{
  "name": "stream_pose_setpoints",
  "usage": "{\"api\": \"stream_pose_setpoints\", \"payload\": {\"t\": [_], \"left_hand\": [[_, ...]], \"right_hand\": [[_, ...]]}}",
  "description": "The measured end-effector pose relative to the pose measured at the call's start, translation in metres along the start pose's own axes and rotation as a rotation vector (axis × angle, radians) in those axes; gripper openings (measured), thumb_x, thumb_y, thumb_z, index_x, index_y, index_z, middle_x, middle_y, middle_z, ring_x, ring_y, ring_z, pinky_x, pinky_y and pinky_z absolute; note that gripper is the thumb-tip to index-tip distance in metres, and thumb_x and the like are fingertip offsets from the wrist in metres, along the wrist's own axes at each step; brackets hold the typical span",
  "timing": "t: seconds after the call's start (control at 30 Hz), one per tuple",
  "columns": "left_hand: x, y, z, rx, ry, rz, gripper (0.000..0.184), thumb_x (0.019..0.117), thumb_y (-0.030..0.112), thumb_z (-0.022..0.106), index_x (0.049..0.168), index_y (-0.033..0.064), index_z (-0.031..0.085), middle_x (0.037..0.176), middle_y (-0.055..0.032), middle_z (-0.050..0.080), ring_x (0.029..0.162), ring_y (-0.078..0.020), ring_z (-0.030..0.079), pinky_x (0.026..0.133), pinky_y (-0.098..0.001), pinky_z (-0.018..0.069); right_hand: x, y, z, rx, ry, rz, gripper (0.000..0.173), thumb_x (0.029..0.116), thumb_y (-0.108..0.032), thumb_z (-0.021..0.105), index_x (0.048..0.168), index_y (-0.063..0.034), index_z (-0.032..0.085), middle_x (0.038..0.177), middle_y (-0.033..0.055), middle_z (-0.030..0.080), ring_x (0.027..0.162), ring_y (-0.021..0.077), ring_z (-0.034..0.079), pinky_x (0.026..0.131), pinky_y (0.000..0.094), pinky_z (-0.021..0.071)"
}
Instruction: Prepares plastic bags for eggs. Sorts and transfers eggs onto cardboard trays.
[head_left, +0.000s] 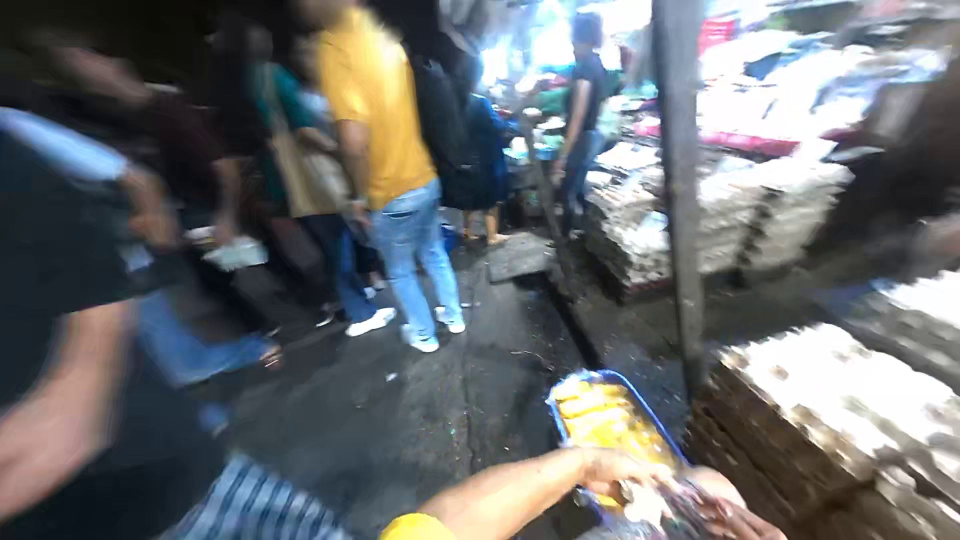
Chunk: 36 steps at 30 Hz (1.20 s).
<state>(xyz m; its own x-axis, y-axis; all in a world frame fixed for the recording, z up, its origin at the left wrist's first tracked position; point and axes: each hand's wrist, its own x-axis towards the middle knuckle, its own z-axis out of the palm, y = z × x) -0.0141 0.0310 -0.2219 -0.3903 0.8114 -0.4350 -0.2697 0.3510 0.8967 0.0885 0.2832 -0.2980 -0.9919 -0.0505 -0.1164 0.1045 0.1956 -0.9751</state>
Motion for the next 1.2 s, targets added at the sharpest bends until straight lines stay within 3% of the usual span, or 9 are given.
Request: {"api": "stream_pose_setpoints", "payload": {"t": [0.13, 0.37, 0.5, 0.7, 0.83, 0.9, 0.97, 1.1, 1.2], "left_hand": [[0.039, -0.002, 0.002, -0.007, -0.142, 0.000, 0.045, 0.1009, 0.013, 0.037, 0.142, 0.0075, 0.054, 0.112, -0.0064, 0.069, 0.090, -0.0114, 0.066, 0.083, -0.0330, 0.0559], [0.101, 0.015, 0.033, 0.079, -0.335, -0.084, 0.042, 0.1002, 0.013, 0.049, 0.141, 0.0073, 0.053, 0.088, 0.0042, 0.065, 0.068, -0.0032, 0.058, 0.062, -0.0211, 0.0503], [0.132, 0.015, 0.052, 0.142, -0.288, -0.075, 0.039, 0.0997, 0.011, 0.049, 0.137, 0.0025, 0.055, 0.099, -0.0016, 0.068, 0.079, -0.0064, 0.063, 0.071, -0.0242, 0.0544], [0.172, 0.006, 0.062, 0.562, -0.027, 0.110, 0.038, 0.1032, 0.014, 0.053, 0.137, -0.0037, 0.057, 0.143, -0.0200, 0.056, 0.127, -0.0257, 0.058, 0.107, -0.0432, 0.0472], [0.194, -0.004, 0.061, 0.689, -0.046, 0.149, 0.038, 0.1029, 0.014, 0.054, 0.135, -0.0050, 0.058, 0.142, -0.0220, 0.056, 0.131, -0.0281, 0.055, 0.111, -0.0453, 0.0445], [0.201, -0.009, 0.063, 0.733, -0.065, 0.152, 0.037, 0.1026, 0.016, 0.055, 0.134, -0.0045, 0.060, 0.139, -0.0206, 0.060, 0.129, -0.0263, 0.057, 0.110, -0.0444, 0.0448], [0.207, -0.012, 0.065, 0.754, -0.059, 0.151, 0.037, 0.1028, 0.016, 0.055, 0.133, -0.0047, 0.060, 0.138, -0.0206, 0.060, 0.129, -0.0260, 0.057, 0.110, -0.0440, 0.0447], [0.214, -0.011, 0.068, 0.700, -0.002, 0.119, 0.036, 0.1026, 0.015, 0.054, 0.132, -0.0057, 0.060, 0.136, -0.0219, 0.060, 0.124, -0.0254, 0.059, 0.106, -0.0424, 0.0473], [0.216, -0.010, 0.070, 0.676, 0.002, 0.103, 0.035, 0.1023, 0.012, 0.054, 0.131, -0.0073, 0.059, 0.134, -0.0228, 0.061, 0.120, -0.0242, 0.061, 0.103, -0.0397, 0.0490]], "right_hand": [[-0.064, 0.018, -0.036, 0.231, 0.309, 0.179, 0.043, 0.1059, -0.031, 0.050, 0.134, -0.0019, 0.062, 0.116, 0.0105, 0.073, 0.097, 0.0182, 0.071, 0.086, 0.0366, 0.0583], [-0.171, 0.055, -0.062, 0.645, 0.974, 0.181, 0.040, 0.1118, -0.027, 0.032, 0.131, -0.0057, 0.059, 0.100, 0.0012, 0.072, 0.076, 0.0078, 0.065, 0.065, 0.0245, 0.0530], [-0.226, 0.092, -0.045, 0.822, 1.285, 0.362, 0.037, 0.1128, -0.027, 0.032, 0.129, -0.0069, 0.059, 0.092, -0.0007, 0.070, 0.070, 0.0063, 0.061, 0.061, 0.0223, 0.0495], [-0.278, 0.162, 0.011, 0.871, 1.529, 0.754, 0.030, 0.1101, -0.019, 0.043, 0.129, -0.0002, 0.058, 0.089, 0.0043, 0.065, 0.063, 0.0084, 0.055, 0.059, 0.0252, 0.0473], [-0.297, 0.178, 0.015, 0.790, 1.857, 0.957, 0.052, 0.1112, -0.038, 0.039, 0.142, 0.0035, 0.044, 0.103, 0.0194, 0.059, 0.073, 0.0234, 0.059, 0.067, 0.0415, 0.0538], [-0.309, 0.178, 0.004, 0.796, 1.960, 1.032, 0.066, 0.1094, -0.049, 0.038, 0.152, 0.0012, 0.034, 0.128, 0.0279, 0.055, 0.097, 0.0342, 0.064, 0.079, 0.0502, 0.0567], [-0.322, 0.185, -0.007, 0.761, 1.970, 1.089, 0.073, 0.1067, -0.051, 0.045, 0.155, 0.0015, 0.031, 0.145, 0.0328, 0.046, 0.122, 0.0432, 0.058, 0.093, 0.0578, 0.0536], [-0.319, 0.207, -0.028, 0.893, 1.871, 1.142, 0.087, 0.1012, -0.048, 0.060, 0.161, -0.0005, 0.017, 0.152, 0.0319, 0.041, 0.134, 0.0445, 0.049, 0.103, 0.0600, 0.0475], [-0.291, 0.211, -0.036, 0.832, 1.683, 1.238, 0.063, 0.1035, -0.033, 0.061, 0.145, 0.0112, 0.043, 0.143, 0.0326, 0.051, 0.132, 0.0433, 0.052, 0.108, 0.0569, 0.0439]]}}
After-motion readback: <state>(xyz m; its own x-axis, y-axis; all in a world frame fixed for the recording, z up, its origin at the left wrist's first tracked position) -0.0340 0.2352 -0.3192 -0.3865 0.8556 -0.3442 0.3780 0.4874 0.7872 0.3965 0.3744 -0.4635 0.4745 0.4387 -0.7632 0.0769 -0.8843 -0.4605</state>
